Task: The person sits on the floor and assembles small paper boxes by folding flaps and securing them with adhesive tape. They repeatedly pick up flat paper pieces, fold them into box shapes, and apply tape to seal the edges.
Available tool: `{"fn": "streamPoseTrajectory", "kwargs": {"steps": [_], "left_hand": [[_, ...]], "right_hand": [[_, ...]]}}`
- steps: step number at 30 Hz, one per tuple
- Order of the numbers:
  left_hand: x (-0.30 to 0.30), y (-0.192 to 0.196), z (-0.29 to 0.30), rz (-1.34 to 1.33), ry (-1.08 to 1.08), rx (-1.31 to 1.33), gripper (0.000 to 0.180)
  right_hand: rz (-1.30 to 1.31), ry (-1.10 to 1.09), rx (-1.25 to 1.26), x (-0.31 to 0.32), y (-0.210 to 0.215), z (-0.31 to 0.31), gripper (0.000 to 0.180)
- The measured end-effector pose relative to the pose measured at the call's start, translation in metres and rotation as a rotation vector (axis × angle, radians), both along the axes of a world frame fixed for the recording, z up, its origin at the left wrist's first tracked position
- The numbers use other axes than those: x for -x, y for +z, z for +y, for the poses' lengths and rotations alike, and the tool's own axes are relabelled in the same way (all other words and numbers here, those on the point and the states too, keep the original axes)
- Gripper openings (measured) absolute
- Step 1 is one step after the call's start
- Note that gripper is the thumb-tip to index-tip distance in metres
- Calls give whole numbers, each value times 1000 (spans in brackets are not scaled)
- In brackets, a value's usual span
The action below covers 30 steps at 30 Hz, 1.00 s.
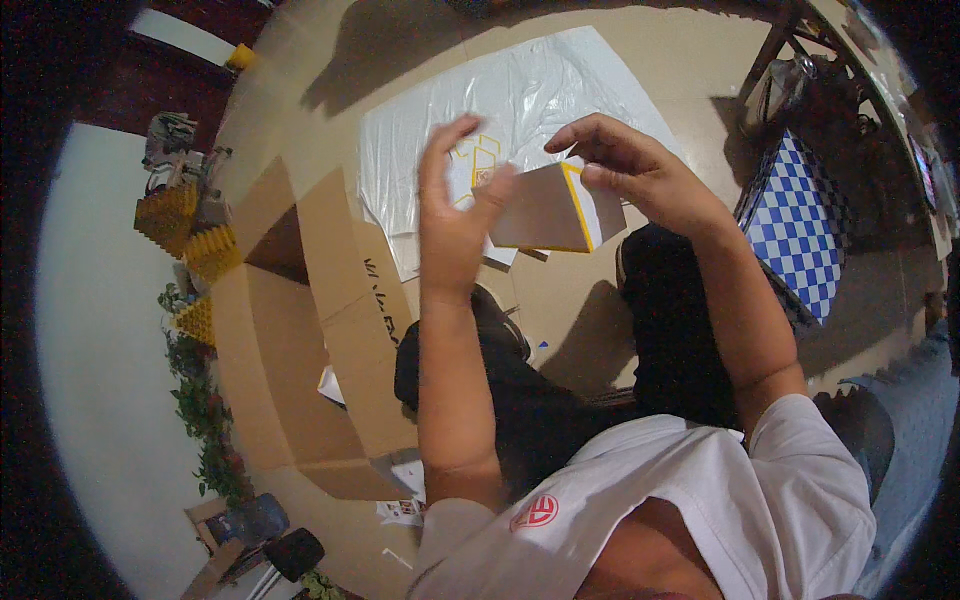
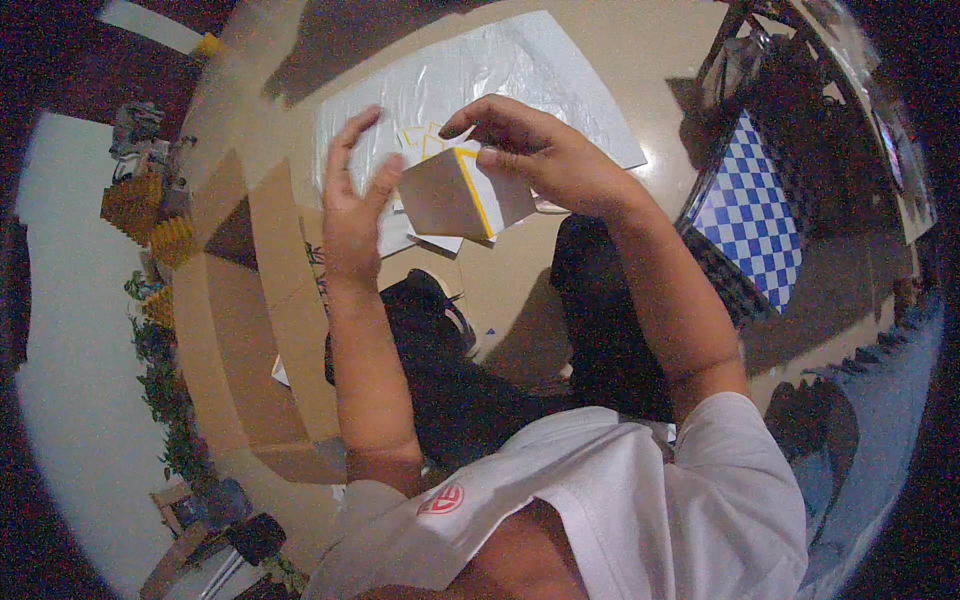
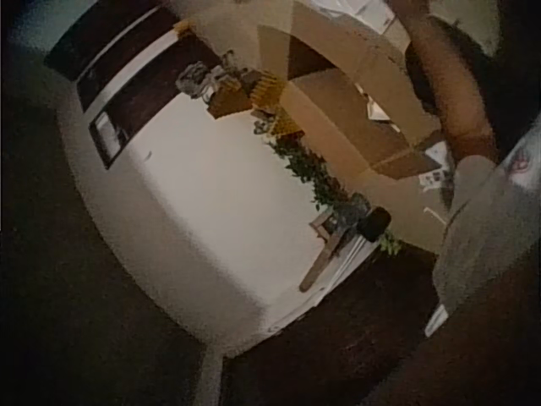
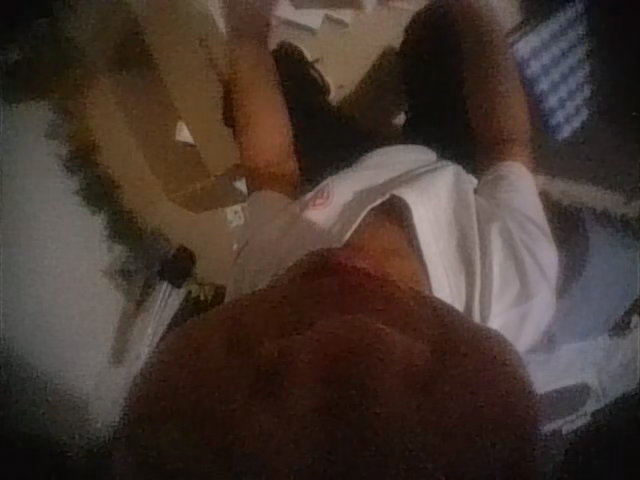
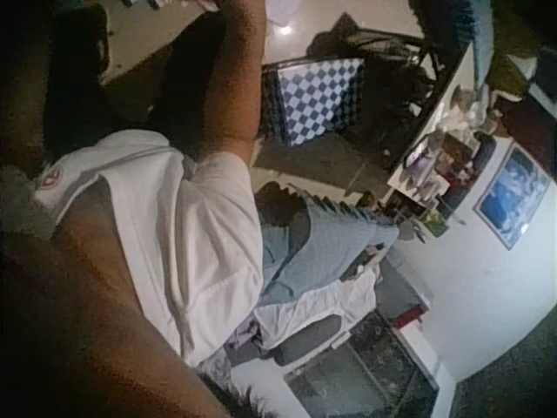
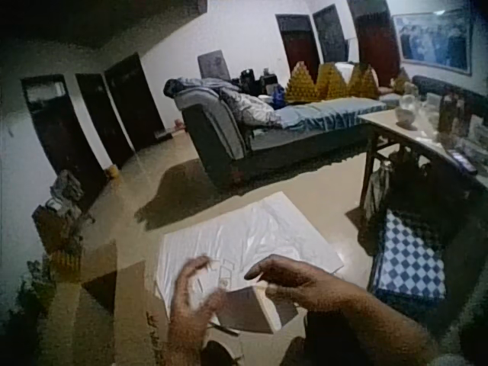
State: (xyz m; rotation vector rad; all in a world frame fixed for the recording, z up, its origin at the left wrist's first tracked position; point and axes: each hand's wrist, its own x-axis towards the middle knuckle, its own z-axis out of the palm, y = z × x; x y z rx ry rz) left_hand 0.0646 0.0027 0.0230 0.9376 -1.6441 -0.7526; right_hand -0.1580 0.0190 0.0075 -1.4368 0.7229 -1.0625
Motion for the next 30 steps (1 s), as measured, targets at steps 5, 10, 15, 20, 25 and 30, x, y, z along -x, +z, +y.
{"fn": "streamPoseTrajectory", "kwargs": {"steps": [5, 10, 15, 20, 25, 30], "left_hand": [[18, -6, 12, -78, -201, -296, 36], [16, -6, 8, 108, -271, -534, 26], [14, -9, 6, 186, -259, -577, 19], [22, -5, 7, 251, -240, -536, 18], [18, -4, 7, 230, -212, -475, 19], [20, -4, 8, 199, -197, -462, 21]], "right_hand": [[-3, 10, -56, -10, 0, 2, 35], [-11, -181, -13, -15, 0, 5, 30], [124, -228, -30, -15, 6, 6, 19], [326, -433, 373, -15, 1, 6, 21], [396, -470, 456, -17, 4, 8, 25], [408, -465, 428, -14, -1, 8, 27]]}}
